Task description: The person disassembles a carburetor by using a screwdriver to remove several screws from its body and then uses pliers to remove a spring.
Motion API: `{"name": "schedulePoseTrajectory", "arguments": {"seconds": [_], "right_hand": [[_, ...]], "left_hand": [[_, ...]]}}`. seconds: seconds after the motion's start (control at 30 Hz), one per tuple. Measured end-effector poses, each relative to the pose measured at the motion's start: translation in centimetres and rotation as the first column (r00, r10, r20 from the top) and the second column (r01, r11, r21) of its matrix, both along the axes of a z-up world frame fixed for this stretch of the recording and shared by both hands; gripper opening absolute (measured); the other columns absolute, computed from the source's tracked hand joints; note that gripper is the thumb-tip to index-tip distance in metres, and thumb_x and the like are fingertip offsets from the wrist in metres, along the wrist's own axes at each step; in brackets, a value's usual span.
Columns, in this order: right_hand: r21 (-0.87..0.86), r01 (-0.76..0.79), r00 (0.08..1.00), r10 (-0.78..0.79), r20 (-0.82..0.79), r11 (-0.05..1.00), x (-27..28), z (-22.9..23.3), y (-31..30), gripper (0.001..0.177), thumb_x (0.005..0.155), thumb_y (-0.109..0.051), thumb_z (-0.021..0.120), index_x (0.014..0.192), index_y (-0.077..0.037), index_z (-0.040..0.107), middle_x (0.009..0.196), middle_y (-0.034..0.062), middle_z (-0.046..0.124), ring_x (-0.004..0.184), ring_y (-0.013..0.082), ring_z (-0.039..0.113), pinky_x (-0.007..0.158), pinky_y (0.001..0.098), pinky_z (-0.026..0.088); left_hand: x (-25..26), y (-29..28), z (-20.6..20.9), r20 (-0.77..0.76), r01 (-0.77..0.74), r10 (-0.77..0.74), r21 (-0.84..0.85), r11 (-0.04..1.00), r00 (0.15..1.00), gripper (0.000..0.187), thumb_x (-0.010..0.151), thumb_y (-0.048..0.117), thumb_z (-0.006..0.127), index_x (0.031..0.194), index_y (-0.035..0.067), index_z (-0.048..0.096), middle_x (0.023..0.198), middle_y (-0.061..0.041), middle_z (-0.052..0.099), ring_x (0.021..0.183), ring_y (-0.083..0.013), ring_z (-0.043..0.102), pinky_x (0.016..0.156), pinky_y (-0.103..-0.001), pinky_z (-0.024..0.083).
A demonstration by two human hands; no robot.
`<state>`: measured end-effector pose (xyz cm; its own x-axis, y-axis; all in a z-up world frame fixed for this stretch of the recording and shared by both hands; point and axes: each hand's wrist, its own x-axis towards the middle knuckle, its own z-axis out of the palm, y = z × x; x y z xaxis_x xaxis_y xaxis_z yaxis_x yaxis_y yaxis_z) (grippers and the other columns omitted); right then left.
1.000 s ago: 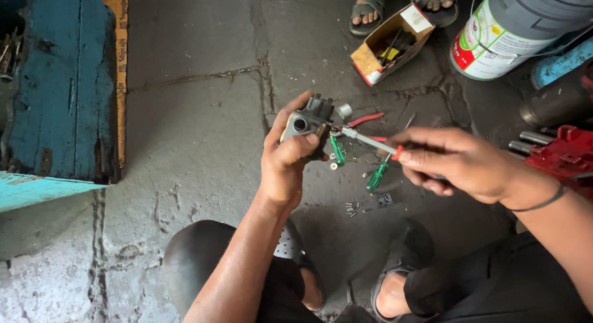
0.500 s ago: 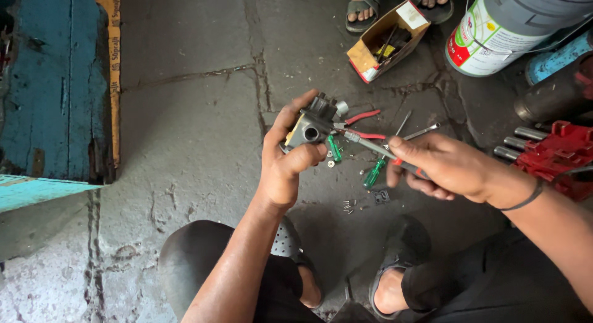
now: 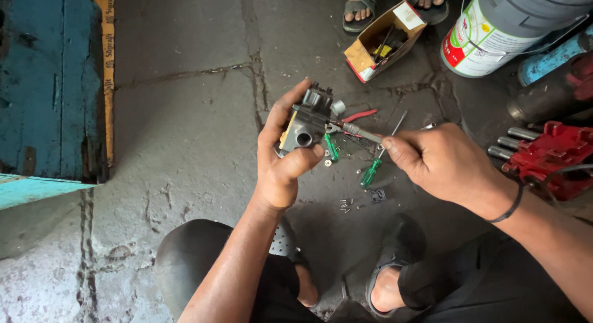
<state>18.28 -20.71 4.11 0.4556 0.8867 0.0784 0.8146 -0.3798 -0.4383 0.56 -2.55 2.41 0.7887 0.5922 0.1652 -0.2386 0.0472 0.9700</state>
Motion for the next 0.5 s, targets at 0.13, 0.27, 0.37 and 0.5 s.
{"name": "schedulePoseTrajectory", "arguments": {"seconds": [0.13,0.27,0.37,0.5], "right_hand": [[0.090,-0.087,0.954,0.057,0.294,0.992,-0.3,0.4,0.2,0.030,0.094,-0.039,0.070,0.084,-0.011,0.074,0.066,0.0116,0.068,0.056,0.0348,0.065,0.047,0.0471,0.048],[0.125,-0.080,0.952,0.038,0.305,0.989,-0.6,-0.3,0.5,0.036,0.091,-0.042,0.074,0.080,-0.008,0.070,0.066,0.0102,0.066,0.057,0.0316,0.065,0.049,0.0423,0.048],[0.073,0.039,0.933,-0.010,-0.359,0.997,0.1,-1.0,0.8,0.032,0.086,-0.034,0.074,0.098,-0.005,0.074,0.071,0.0086,0.067,0.060,0.0244,0.064,0.049,0.0345,0.046],[-0.130,0.154,0.008,-0.133,-0.991,0.979,2.5,-0.7,0.4,0.048,0.083,-0.024,0.063,0.121,0.004,0.066,0.082,0.0101,0.068,0.064,0.0158,0.060,0.046,0.0256,0.042]], "left_hand": [[0.1,-0.3,-0.8,-0.130,-0.069,0.053,-0.117,0.991,0.990,0.084,0.070,0.020,0.067,0.151,0.003,0.051,0.115,-0.009,0.065,0.097,-0.0192,0.060,0.083,-0.032,0.051],[0.5,0.4,-1.5,-0.128,-0.098,0.056,-0.353,0.930,0.990,0.083,0.070,0.021,0.064,0.150,0.005,0.052,0.103,-0.008,0.063,0.085,-0.0193,0.058,0.068,-0.034,0.051],[0.3,1.1,-1.8,-0.092,-0.100,0.066,-0.443,0.891,0.994,0.081,0.072,0.024,0.062,0.149,0.006,0.050,0.105,-0.007,0.063,0.089,-0.0185,0.059,0.069,-0.035,0.053],[-0.3,2.2,-1.7,0.012,-0.048,0.059,-0.440,0.897,0.998,0.083,0.072,0.024,0.062,0.151,0.006,0.048,0.109,-0.009,0.064,0.092,-0.0204,0.059,0.072,-0.037,0.054]]}}
